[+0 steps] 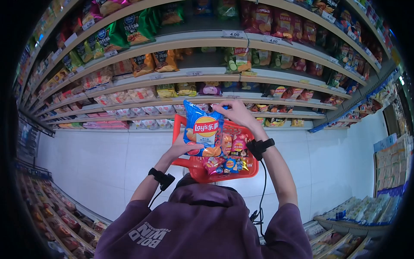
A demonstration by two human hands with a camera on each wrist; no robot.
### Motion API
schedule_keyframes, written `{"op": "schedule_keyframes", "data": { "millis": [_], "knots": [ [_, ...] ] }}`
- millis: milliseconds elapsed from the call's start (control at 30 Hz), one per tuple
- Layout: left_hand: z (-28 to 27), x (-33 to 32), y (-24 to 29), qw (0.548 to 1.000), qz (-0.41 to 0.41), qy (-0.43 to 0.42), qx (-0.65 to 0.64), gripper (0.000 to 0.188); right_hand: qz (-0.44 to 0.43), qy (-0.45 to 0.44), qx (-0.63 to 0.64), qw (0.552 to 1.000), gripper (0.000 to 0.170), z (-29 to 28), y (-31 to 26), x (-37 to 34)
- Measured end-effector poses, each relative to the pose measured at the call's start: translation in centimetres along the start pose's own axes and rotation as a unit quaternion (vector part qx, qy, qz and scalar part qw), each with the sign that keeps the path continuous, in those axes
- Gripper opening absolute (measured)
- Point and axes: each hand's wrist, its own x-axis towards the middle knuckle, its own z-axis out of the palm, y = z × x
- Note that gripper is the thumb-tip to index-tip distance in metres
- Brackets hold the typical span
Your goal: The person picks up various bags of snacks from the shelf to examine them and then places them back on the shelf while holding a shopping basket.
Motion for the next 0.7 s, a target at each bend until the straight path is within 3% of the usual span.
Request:
{"op": "schedule_keyframes", "data": {
  "millis": [100,133,267,433,567,633,700],
  "knots": [
    [-0.6,-1.9,-2.0,0.999,-0.015,0.012,0.031,0.067,-0.069,-0.054,-0.045,0.995,0.034,1.3,1.0,-1.0],
    [-0.8,-2.4,-2.5,0.998,-0.030,0.019,0.059,0.069,-0.030,-0.088,-0.040,0.995,0.032,1.5,-0.2,-1.7],
    [-0.8,-4.0,-4.6,0.995,-0.048,0.025,0.084,0.078,-0.087,-0.168,-0.077,0.979,0.027,4.7,2.2,-2.1],
    [-1.1,-4.3,-6.2,0.995,-0.044,0.039,0.078,0.079,-0.071,-0.175,-0.077,0.979,0.023,6.3,1.3,-2.0],
    [0.1,-4.4,-5.0,0.995,-0.057,0.058,0.052,0.074,-0.094,-0.078,-0.108,0.987,0.015,6.3,1.5,-0.9],
    [0.7,-4.2,-4.7,0.997,-0.040,0.062,-0.014,0.071,-0.105,0.093,-0.098,0.985,0.013,6.6,1.7,-0.3],
    [1.5,-4.3,-2.6,0.998,-0.032,0.057,-0.003,0.066,-0.115,0.137,-0.071,0.981,0.011,7.3,1.6,-0.3]
  ]
}}
